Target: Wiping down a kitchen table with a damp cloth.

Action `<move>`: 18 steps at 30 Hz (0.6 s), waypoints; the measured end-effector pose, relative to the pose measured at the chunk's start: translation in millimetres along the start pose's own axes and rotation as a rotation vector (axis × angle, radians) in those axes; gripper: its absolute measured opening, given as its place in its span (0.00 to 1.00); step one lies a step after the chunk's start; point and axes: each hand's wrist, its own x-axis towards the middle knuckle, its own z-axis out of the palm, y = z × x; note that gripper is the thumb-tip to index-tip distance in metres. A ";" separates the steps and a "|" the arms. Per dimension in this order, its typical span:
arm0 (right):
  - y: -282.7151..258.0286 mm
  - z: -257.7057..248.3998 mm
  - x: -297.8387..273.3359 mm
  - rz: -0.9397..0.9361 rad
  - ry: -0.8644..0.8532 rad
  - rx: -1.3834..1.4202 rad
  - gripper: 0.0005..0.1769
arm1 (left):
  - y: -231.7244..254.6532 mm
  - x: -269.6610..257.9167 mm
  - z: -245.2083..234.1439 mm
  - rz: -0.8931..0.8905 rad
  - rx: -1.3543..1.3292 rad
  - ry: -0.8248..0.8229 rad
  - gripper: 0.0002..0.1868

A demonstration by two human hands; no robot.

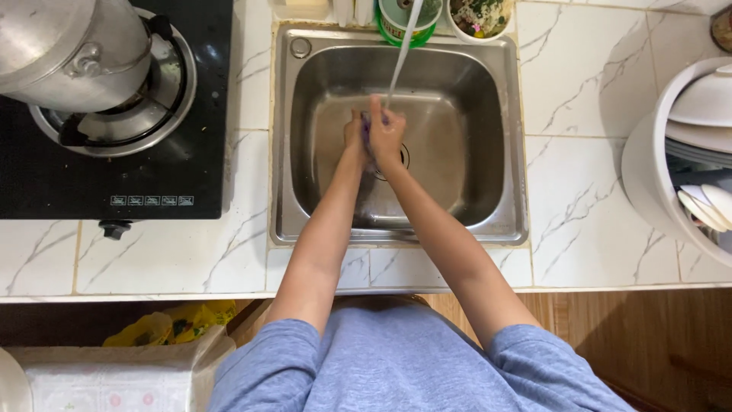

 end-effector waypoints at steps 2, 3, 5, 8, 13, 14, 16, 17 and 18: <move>-11.6 -6.5 -0.9 -0.084 0.013 -0.126 0.38 | -7.8 7.7 1.1 -0.033 -0.079 0.027 0.28; -18.0 -7.7 -1.3 -0.169 0.022 -0.247 0.40 | -9.6 11.8 0.4 -0.061 -0.156 0.056 0.25; -16.9 -13.6 4.9 -0.188 0.007 -0.341 0.39 | -5.7 5.8 1.8 -0.079 -0.094 0.039 0.23; -18.2 -23.4 26.2 -0.208 -0.083 -0.447 0.36 | 14.0 -4.4 4.0 -0.070 0.036 0.019 0.23; -55.6 -62.8 35.3 -0.135 -0.478 -0.596 0.32 | 68.2 -47.7 -9.2 0.158 0.284 -0.026 0.29; -58.1 -70.9 36.5 -0.054 -0.558 -0.521 0.30 | 82.1 -69.2 -5.8 0.250 0.454 -0.114 0.27; -52.6 -79.2 48.1 0.028 -0.637 -0.443 0.29 | 99.7 -88.6 -3.6 0.341 0.626 -0.200 0.28; -43.0 -79.9 55.4 0.069 -0.588 -0.131 0.27 | 100.9 -88.6 -6.9 0.321 0.847 -0.262 0.29; -33.2 -80.6 62.6 0.110 -0.529 0.179 0.28 | 101.9 -88.7 -10.4 0.297 1.067 -0.324 0.30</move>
